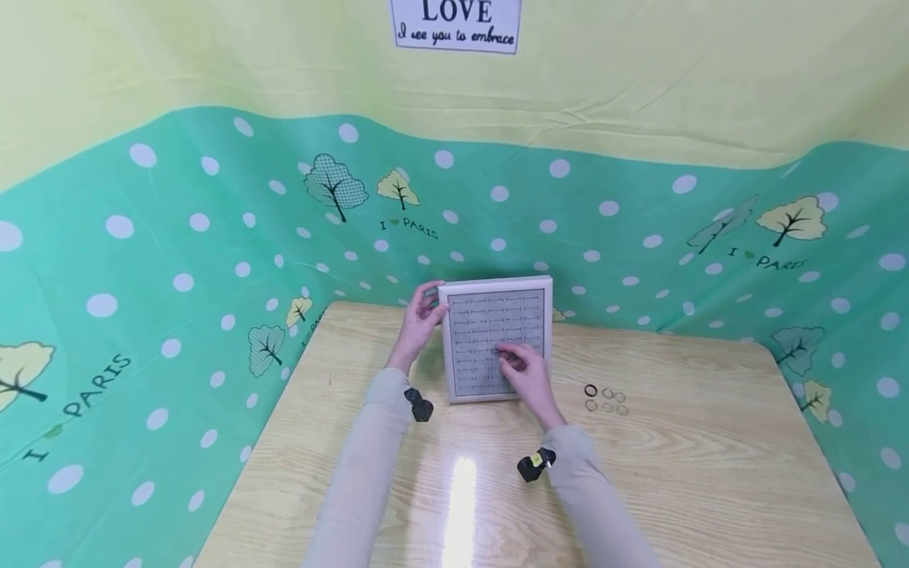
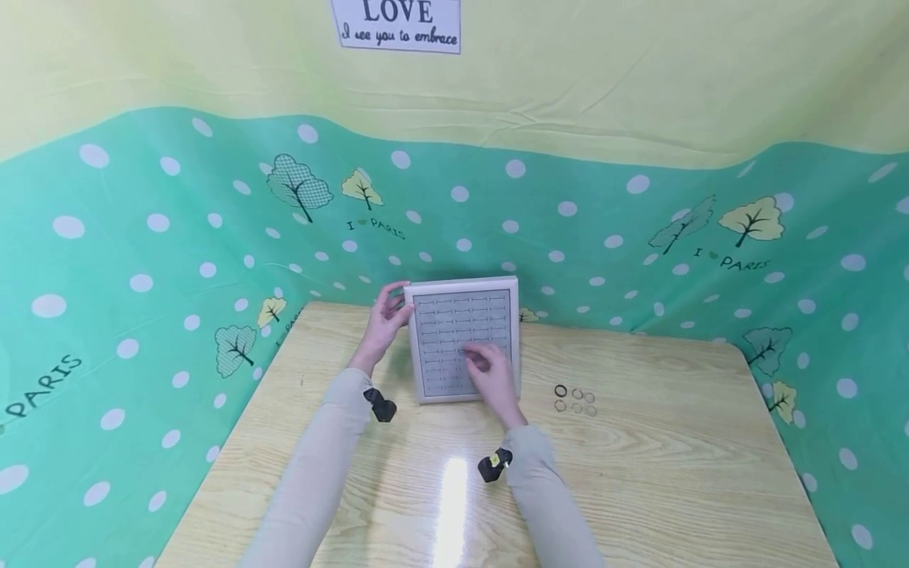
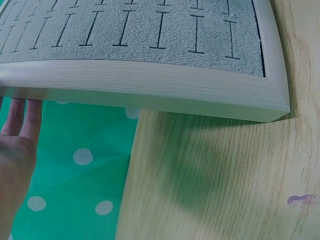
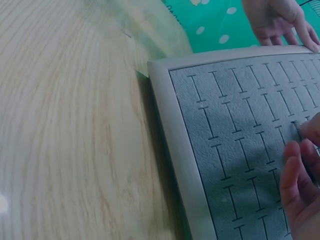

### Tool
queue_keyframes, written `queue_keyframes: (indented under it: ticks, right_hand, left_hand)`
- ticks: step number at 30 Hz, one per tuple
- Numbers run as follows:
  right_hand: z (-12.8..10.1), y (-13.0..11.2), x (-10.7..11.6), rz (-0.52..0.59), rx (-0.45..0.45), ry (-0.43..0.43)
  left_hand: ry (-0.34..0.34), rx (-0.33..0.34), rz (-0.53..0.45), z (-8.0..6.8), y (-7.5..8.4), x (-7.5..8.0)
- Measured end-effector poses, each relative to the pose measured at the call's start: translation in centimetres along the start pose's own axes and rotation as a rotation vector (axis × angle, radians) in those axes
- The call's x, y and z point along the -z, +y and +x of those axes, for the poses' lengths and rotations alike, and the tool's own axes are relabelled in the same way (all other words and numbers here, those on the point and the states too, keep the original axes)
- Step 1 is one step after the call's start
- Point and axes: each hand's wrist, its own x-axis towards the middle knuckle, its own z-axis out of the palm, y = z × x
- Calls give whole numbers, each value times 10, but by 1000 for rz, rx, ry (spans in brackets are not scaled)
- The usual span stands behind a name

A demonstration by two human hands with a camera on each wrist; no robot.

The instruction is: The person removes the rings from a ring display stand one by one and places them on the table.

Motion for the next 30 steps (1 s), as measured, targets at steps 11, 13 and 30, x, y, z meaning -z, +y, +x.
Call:
queue_keyframes:
  ticks: [11,13,30]
  right_hand:
    - [2,-1,-14,-12,-68,92]
    - [2,-1,-16,-12,-60,114]
    - [-1,2,-14,9,3,75]
  left_hand:
    - [8,-17,13,0,-2,1]
    - [9,-13,10,0,-3,1]
    - [3,-4,24,-1,-2,1]
